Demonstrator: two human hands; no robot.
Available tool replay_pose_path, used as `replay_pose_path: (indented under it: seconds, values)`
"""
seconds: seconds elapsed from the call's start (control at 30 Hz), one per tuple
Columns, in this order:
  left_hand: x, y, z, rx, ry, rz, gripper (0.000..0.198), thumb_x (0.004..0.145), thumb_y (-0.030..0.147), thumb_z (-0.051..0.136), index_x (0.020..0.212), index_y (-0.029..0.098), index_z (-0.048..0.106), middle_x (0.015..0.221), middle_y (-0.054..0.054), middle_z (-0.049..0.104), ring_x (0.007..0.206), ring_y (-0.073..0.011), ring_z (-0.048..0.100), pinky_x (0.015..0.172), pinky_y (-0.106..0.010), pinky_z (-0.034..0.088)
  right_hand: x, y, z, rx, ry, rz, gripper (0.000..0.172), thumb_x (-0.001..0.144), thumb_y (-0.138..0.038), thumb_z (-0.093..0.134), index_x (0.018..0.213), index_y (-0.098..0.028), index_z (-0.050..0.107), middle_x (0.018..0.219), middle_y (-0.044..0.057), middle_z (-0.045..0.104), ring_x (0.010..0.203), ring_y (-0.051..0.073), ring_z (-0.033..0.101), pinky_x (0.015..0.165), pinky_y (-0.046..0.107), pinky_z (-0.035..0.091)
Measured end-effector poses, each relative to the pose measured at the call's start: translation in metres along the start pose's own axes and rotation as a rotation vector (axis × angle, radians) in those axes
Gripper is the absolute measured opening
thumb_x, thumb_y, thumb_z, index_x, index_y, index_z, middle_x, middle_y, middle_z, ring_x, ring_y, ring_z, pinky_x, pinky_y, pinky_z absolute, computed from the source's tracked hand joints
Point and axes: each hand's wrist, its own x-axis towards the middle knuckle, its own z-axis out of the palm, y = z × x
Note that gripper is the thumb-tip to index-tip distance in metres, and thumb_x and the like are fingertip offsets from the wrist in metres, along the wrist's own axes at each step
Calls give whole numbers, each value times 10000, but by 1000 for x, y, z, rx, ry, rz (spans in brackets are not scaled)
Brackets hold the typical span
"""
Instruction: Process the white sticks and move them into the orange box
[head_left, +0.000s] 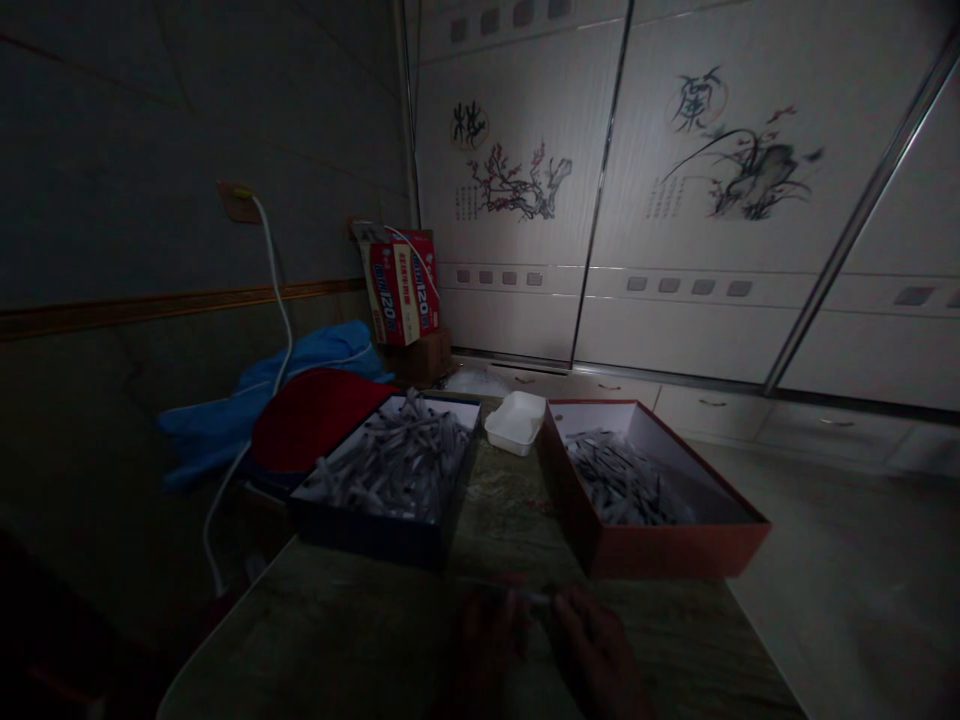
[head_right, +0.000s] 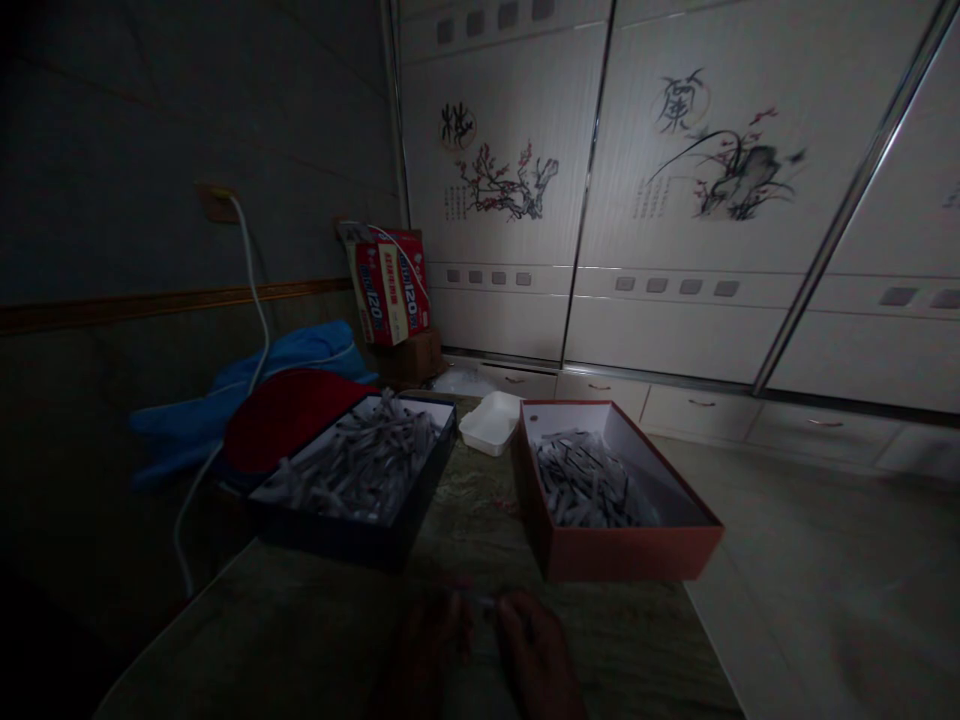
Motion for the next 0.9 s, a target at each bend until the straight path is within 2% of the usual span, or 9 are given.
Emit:
replay_pose_path:
  seconds: [0.07,0.23,0.43,0.57,0.63,0.73,0.9]
  values:
    - [1,3,-2,-34,53,21,482,597,621,646,731,158,666,587,-39,645,545,-182,580,551,-297,475,-1,6,0,-22,-6,25,441,737,-615,552,734,-198,696,713,36,692,683,202,623,626,266,499]
    - [2,3,-6,-28,80,0,503,581,640,648,735,161,673,610,-33,653,599,-193,594,608,-306,477,-1,12,-4,-42,-22,19,444,710,-641,563,737,-220,703,728,35,687,708,211,618,623,269,497]
    - [4,0,-1,-50,80,-4,509,543,636,674,697,151,648,553,-12,621,540,-172,563,565,-292,452,-2,-3,-2,-36,-121,-31,395,809,-561,498,764,-208,672,757,38,674,738,199,610,677,251,480]
    - [3,4,1,-92,81,-7,503,549,631,673,695,150,646,544,-9,617,528,-162,552,561,-284,441,-2,-12,-3,-33,-211,-69,357,840,-508,480,739,-192,612,675,9,617,643,164,566,599,224,451]
    - [2,7,1,-101,85,-25,497,552,625,673,710,154,647,539,-3,615,525,-160,548,558,-282,438,-2,-11,-4,-35,-196,-50,329,820,-505,513,783,-194,613,687,4,625,634,161,569,586,219,451]
    - [1,8,1,-52,98,-23,479,560,623,665,681,159,646,519,3,601,516,-159,540,561,-285,436,-3,-4,-2,-60,-114,0,376,790,-548,522,841,-202,660,785,36,682,738,198,614,675,247,477]
    - [2,8,2,-7,104,13,501,563,646,639,684,160,652,547,-16,622,541,-180,565,582,-302,452,-1,-2,-2,-51,-170,-90,394,852,-514,444,692,-207,632,653,16,638,641,174,589,611,231,464]
